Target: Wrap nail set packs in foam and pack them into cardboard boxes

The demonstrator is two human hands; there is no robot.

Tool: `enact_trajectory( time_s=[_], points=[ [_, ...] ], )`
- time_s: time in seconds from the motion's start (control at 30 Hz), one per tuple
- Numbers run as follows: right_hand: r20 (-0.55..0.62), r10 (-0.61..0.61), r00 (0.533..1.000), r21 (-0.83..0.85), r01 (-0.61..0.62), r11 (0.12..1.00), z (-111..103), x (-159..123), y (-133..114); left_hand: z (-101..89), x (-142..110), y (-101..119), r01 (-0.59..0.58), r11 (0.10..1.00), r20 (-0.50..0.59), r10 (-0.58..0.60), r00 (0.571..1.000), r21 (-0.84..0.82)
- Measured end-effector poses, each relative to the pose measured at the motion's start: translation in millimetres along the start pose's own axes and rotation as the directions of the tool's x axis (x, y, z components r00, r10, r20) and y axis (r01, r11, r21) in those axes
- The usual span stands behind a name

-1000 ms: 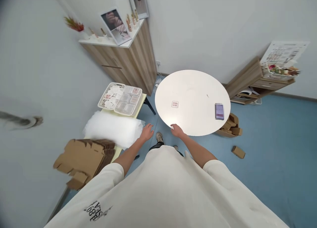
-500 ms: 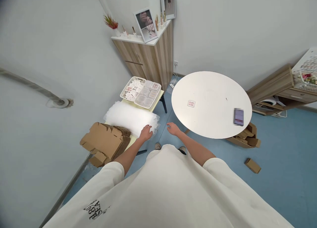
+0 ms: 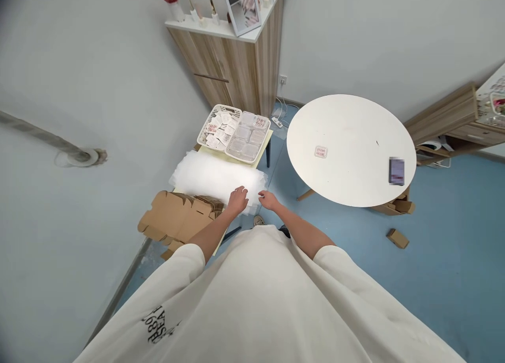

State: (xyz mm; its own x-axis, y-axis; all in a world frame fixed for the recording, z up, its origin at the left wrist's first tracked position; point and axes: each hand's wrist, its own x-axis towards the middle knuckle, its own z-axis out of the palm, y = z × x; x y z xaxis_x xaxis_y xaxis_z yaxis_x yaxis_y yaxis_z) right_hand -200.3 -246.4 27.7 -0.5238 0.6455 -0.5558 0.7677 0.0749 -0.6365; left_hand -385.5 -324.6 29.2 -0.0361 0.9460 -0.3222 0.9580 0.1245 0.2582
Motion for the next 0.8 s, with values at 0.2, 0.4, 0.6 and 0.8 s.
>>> enact_trajectory(
  time_s=[0.2, 0.4, 0.6, 0.8],
  points=[
    [-0.032, 0.048, 0.998, 0.009, -0.048, 0.999, 1, -8, -5, 3.0, 7, 1, -0.017, 0.999, 0.004, 0.017, 1.000, 0.050],
    [-0.060, 0.079, 0.995, -0.028, -0.081, 0.996, -9, -15, -4, 7.8, 10, -6, -0.039, 0.999, -0.001, 0.039, 0.999, 0.030],
    [-0.072, 0.068, 0.995, -0.015, -0.069, 0.998, -10, -15, -3, -5.4, 15, -8, 0.055, 0.994, -0.071, -0.061, 0.996, -0.091],
    [-0.200, 0.058, 0.978, 0.192, -0.018, 0.981, -27, 13, -30, -27.9, 8, -13, 0.026, 0.986, -0.262, -0.069, 0.963, -0.165]
  ],
)
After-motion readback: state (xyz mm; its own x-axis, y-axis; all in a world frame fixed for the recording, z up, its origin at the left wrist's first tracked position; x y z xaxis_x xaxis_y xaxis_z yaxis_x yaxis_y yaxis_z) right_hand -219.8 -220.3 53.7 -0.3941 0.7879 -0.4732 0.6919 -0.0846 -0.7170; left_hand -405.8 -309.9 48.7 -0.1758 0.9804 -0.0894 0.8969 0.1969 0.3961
